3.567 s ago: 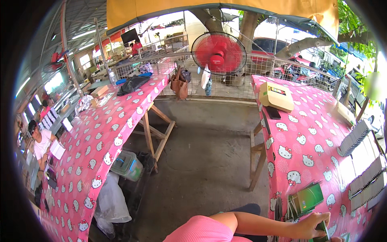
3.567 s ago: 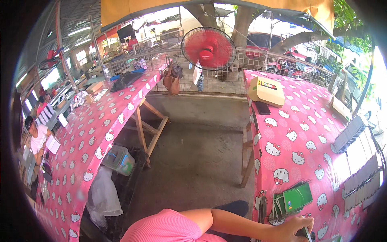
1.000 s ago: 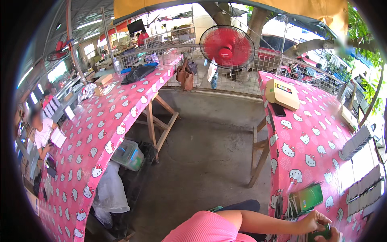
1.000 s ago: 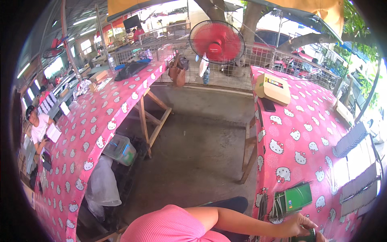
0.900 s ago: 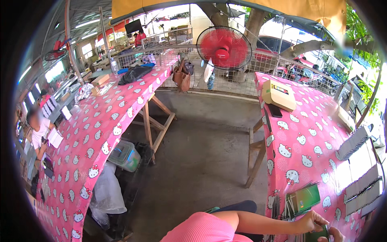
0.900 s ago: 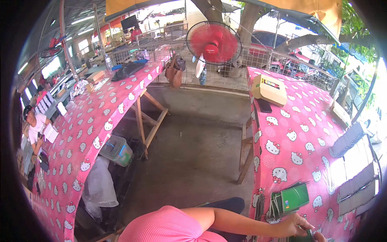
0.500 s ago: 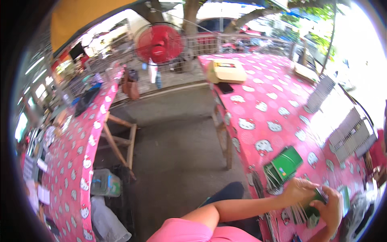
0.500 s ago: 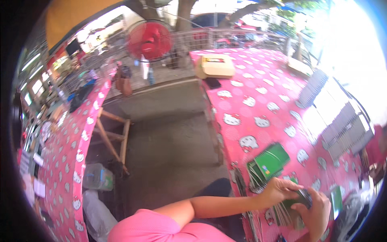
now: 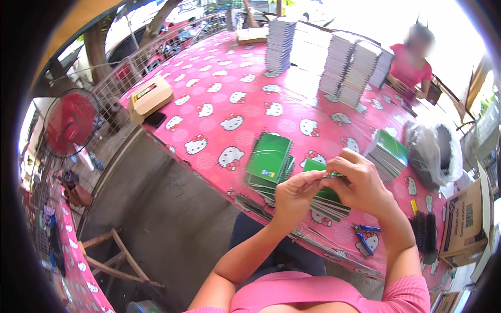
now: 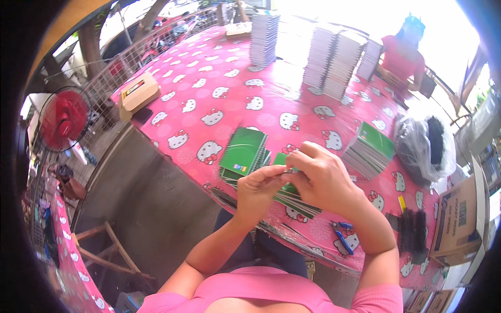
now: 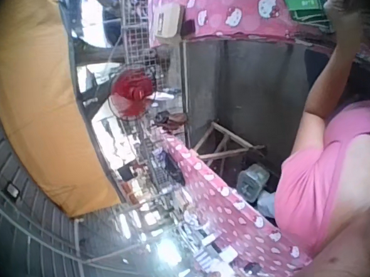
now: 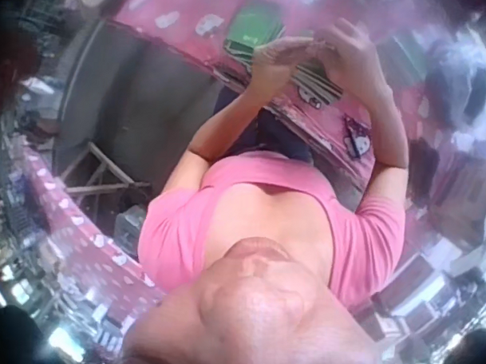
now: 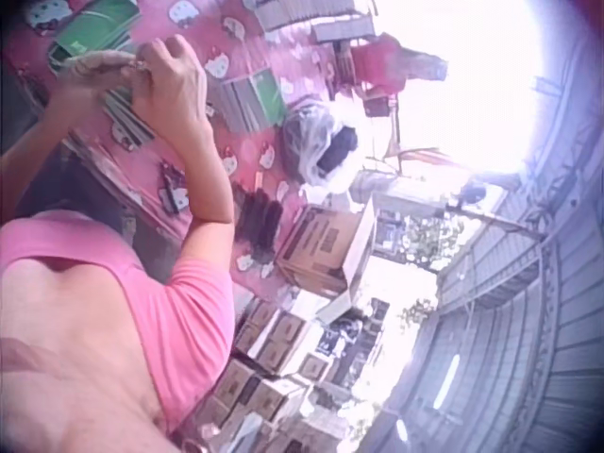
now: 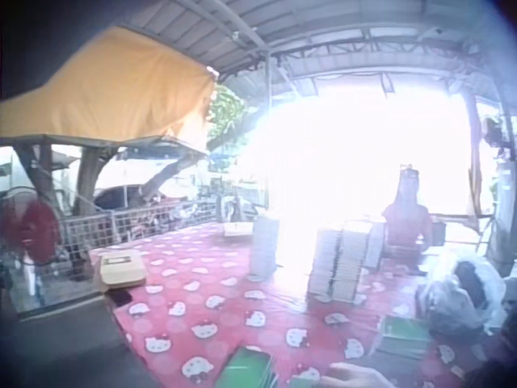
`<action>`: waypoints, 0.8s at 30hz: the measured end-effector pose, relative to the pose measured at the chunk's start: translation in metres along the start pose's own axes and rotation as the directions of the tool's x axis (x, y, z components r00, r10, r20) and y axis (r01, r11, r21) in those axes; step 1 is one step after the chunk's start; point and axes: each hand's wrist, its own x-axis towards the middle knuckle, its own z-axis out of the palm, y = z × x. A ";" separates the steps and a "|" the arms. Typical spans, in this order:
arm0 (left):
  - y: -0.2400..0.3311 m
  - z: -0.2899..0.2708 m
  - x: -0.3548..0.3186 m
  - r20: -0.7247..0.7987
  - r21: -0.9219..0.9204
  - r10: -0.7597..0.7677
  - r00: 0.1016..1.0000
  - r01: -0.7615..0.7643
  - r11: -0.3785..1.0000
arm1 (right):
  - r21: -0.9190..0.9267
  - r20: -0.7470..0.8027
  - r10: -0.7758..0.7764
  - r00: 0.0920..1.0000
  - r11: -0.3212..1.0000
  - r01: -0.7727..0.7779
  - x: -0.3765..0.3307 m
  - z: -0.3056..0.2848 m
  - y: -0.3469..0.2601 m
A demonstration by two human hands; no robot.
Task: The person trims the ends of the spiral bindings on notebooks using pliers and then applies tape to the bound edge.
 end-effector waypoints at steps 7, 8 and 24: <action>0.009 0.015 -0.005 -0.048 -0.033 0.151 0.987 -0.153 0.988 | 0.087 -0.062 0.034 0.997 0.996 -0.029 -0.005 -0.009 -0.018; 0.014 0.017 -0.002 -0.073 -0.081 0.163 0.984 -0.169 0.982 | 0.051 -0.066 -0.001 0.998 0.999 0.004 -0.002 -0.009 -0.022; 0.053 -0.125 0.089 -0.322 0.381 0.071 0.944 0.061 0.922 | 0.008 0.142 0.278 0.950 0.959 -0.282 0.107 0.095 0.109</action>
